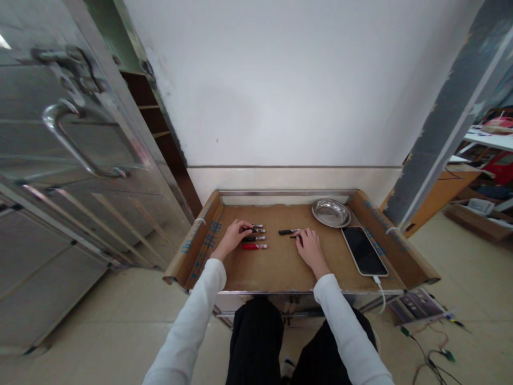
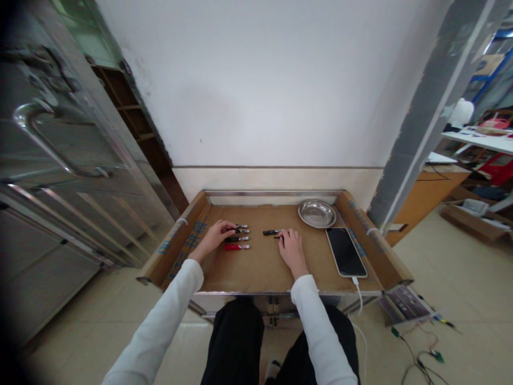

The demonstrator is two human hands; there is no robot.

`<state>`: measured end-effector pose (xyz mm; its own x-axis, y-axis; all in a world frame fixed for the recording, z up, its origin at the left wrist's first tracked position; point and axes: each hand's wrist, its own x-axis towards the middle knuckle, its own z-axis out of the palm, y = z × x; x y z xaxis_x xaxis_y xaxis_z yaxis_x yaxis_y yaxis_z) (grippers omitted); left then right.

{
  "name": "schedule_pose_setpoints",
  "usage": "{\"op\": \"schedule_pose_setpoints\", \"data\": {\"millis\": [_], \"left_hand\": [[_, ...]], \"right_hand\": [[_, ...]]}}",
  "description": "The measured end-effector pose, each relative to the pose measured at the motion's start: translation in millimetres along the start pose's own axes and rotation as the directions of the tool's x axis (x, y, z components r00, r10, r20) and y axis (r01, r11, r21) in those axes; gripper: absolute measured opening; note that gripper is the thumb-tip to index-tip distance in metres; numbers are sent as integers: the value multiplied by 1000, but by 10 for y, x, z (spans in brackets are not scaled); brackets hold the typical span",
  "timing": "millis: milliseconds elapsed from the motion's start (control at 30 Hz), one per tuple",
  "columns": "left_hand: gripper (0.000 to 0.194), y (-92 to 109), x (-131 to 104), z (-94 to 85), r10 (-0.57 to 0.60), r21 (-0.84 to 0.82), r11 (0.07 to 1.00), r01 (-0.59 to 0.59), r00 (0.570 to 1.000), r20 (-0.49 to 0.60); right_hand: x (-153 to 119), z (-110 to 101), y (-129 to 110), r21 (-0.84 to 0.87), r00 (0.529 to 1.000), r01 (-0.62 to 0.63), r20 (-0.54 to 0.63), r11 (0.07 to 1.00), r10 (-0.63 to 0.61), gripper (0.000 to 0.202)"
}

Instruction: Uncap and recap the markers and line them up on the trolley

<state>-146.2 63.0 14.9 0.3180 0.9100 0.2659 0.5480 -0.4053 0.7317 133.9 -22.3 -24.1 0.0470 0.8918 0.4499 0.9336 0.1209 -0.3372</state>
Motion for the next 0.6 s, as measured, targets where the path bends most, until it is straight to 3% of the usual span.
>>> {"op": "schedule_pose_setpoints", "data": {"millis": [333, 500, 600], "left_hand": [[25, 31, -26, 41, -33, -165, 986, 10, 990, -137], [25, -50, -101, 132, -78, -220, 974, 48, 989, -129], [27, -71, -115, 159, -101, -250, 965, 72, 989, -107]], "right_hand": [[10, -23, 4, -2, 1000, -1, -26, 1000, 1, 22], [-155, -141, 266, -91, 988, -114, -116, 989, 103, 38], [-299, -185, 459, -161, 987, -158, -44, 974, 153, 46]]}}
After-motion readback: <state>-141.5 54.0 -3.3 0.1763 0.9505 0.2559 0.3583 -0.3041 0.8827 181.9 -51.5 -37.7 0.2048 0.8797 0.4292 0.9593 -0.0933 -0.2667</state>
